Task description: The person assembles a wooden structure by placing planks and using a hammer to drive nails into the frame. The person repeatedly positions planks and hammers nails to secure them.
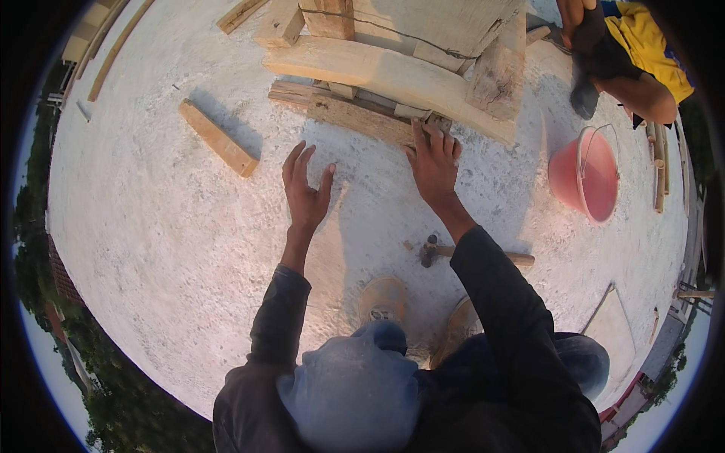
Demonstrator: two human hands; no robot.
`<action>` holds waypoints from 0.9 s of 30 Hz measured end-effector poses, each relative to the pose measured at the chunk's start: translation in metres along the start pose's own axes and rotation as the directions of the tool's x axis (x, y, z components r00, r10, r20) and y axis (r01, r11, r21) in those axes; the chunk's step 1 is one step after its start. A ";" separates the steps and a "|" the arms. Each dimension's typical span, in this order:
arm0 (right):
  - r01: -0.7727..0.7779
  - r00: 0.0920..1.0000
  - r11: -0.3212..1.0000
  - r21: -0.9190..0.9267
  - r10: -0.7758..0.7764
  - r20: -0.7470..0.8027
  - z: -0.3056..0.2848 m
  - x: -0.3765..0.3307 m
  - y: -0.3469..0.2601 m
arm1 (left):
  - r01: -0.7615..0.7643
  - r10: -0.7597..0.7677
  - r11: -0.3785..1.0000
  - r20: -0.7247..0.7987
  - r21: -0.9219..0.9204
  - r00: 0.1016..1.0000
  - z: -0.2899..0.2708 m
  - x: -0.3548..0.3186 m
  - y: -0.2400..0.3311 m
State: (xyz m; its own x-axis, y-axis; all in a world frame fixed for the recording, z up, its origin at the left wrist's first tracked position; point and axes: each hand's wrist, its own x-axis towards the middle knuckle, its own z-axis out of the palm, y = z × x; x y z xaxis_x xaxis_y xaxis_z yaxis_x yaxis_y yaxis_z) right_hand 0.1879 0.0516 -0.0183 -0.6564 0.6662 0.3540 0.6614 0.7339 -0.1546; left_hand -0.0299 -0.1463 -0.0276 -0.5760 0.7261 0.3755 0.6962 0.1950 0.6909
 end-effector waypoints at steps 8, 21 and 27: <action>-0.120 0.991 0.942 0.315 0.131 -0.016 -0.024 -0.019 0.036 | -0.149 0.145 0.989 0.161 0.012 0.976 0.106 0.033 0.074; -0.210 0.965 0.889 0.408 0.122 0.231 -0.027 0.009 0.072 | -0.170 0.185 0.982 0.231 -0.084 0.955 0.118 0.043 0.043; -0.187 0.893 0.834 0.518 -0.075 0.444 -0.035 0.033 0.091 | -0.295 0.271 0.949 0.190 0.110 0.944 0.117 0.043 0.048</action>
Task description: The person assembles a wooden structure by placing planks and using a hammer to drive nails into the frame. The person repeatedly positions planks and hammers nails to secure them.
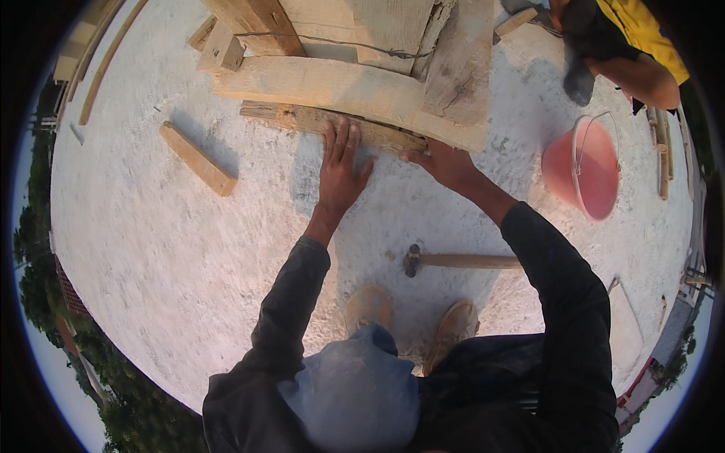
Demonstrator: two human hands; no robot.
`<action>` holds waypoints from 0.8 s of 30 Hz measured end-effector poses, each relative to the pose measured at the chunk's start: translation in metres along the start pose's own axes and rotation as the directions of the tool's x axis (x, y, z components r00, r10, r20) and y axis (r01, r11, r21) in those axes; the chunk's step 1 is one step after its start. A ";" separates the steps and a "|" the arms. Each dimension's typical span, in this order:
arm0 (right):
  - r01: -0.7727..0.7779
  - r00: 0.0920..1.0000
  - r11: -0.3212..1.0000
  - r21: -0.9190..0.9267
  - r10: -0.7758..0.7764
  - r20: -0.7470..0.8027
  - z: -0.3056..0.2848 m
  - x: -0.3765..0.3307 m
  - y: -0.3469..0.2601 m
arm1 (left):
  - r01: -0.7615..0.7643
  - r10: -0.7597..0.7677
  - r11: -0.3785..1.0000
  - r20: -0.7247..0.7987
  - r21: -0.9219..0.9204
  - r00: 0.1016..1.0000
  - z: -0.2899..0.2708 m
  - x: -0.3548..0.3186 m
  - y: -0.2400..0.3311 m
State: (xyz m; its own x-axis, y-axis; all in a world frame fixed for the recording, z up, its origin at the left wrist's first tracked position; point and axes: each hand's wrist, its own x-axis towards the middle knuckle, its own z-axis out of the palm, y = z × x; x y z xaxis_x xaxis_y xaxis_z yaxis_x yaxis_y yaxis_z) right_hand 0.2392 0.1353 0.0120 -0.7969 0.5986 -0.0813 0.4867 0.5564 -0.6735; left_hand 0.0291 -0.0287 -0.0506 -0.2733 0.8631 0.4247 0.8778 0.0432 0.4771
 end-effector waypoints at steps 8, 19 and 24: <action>0.137 0.953 0.917 -0.375 -0.018 0.304 -0.063 -0.045 0.008 | 0.050 -0.054 0.991 0.028 0.122 0.998 0.006 0.004 0.013; -0.250 0.968 0.968 0.032 0.249 0.029 -0.054 -0.181 0.066 | 0.156 -0.162 0.981 0.042 0.116 0.986 0.027 0.002 0.034; -0.181 0.960 0.982 0.052 0.188 -0.208 -0.016 -0.198 0.055 | 0.206 -0.223 0.967 0.105 0.146 0.969 0.027 0.005 0.037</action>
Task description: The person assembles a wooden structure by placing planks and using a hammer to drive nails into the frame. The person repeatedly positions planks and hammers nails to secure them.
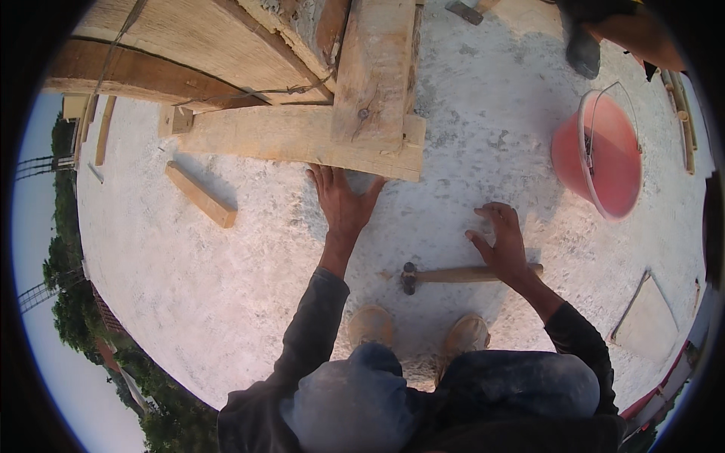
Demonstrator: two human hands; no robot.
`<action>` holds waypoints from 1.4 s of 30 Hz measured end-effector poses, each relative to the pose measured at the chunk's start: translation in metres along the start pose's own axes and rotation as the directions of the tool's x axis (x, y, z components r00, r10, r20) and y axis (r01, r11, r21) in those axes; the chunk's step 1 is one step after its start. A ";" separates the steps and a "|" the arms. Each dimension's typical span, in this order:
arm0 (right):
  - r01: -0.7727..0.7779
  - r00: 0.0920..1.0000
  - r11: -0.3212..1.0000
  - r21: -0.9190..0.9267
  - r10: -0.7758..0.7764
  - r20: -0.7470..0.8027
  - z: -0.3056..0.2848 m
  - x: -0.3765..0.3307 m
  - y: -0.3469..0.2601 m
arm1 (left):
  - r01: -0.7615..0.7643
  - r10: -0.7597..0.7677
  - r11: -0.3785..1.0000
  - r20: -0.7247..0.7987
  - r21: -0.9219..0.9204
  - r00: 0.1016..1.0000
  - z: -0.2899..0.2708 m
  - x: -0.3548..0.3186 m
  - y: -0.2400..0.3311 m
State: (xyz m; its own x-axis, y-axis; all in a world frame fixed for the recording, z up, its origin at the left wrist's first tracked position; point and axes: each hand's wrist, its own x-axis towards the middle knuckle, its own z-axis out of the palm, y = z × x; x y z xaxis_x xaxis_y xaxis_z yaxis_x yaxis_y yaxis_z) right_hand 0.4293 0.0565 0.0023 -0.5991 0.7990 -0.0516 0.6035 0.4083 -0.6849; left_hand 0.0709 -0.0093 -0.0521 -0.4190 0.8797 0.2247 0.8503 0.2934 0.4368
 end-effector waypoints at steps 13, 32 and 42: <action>0.146 0.987 0.986 -0.077 -0.140 0.076 0.007 -0.004 0.008 | 0.047 -0.045 0.997 0.029 -0.066 0.999 -0.019 0.012 0.023; 0.141 0.983 0.970 -0.198 -0.113 0.147 0.006 -0.015 -0.009 | -0.065 0.071 0.995 -0.095 0.071 0.993 -0.043 0.004 -0.002; 0.184 0.980 0.955 -0.233 -0.160 0.117 0.012 -0.012 -0.003 | -0.375 0.329 0.888 0.204 0.265 0.922 -0.075 0.052 -0.055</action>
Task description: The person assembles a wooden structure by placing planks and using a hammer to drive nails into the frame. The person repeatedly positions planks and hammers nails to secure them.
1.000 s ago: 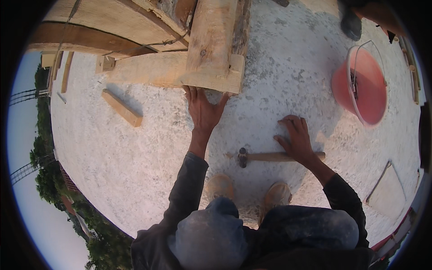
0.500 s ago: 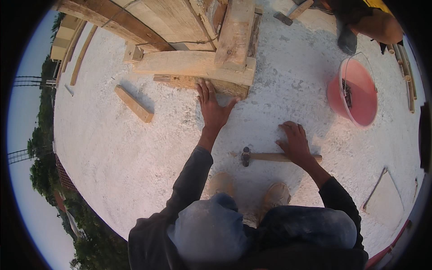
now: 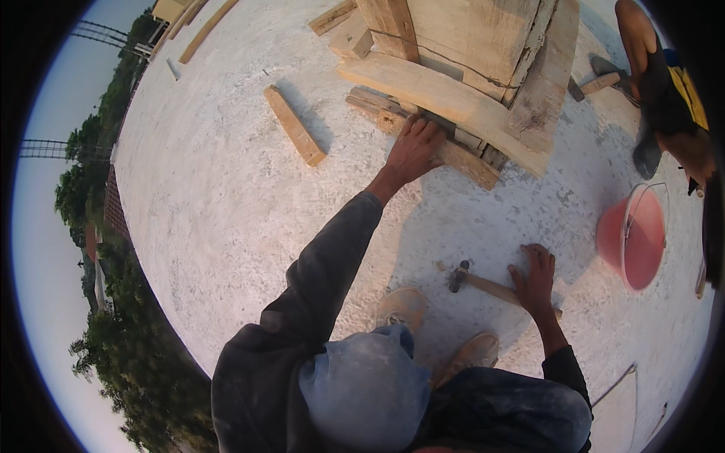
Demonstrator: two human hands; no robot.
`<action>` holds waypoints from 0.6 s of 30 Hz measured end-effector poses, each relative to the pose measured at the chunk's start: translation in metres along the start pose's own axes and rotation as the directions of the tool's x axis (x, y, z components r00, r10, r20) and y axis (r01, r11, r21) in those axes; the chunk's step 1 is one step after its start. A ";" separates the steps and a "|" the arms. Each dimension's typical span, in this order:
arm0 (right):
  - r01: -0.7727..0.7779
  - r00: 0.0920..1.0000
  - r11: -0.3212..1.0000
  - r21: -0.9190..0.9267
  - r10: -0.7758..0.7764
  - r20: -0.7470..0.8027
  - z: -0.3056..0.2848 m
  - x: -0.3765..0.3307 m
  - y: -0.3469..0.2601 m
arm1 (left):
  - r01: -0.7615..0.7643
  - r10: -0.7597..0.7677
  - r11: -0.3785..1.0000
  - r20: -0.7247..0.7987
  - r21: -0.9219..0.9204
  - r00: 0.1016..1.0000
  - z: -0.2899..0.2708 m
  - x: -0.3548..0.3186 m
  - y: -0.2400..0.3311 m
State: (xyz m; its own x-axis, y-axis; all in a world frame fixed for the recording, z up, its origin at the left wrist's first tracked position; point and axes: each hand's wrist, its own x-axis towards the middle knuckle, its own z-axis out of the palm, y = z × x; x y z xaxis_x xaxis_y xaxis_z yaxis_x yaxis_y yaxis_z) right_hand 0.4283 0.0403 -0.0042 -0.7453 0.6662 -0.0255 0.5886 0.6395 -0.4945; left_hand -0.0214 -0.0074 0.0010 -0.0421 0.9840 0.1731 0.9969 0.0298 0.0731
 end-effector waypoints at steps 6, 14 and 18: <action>0.010 1.000 0.998 0.067 -0.008 -0.025 -0.001 -0.002 0.004 | -0.130 0.209 0.929 0.201 -0.347 0.957 -0.029 -0.081 0.001; 0.058 0.998 0.996 0.064 -0.056 -0.036 -0.002 -0.009 0.004 | 0.322 -0.384 0.834 -0.051 -0.449 0.922 -0.057 -0.177 -0.045; 0.194 0.972 0.979 0.058 -0.200 0.124 -0.025 -0.053 0.004 | 0.628 -0.664 0.745 -0.347 -0.227 0.663 -0.053 -0.181 -0.104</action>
State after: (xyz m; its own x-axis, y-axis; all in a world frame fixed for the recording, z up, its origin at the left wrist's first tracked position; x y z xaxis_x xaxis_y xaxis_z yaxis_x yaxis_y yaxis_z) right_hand 0.4773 0.0171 0.0170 -0.8808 0.4722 -0.0332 0.4134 0.7331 -0.5400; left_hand -0.1211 -0.1983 0.0137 -0.7130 0.5713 0.4066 0.7008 0.5999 0.3861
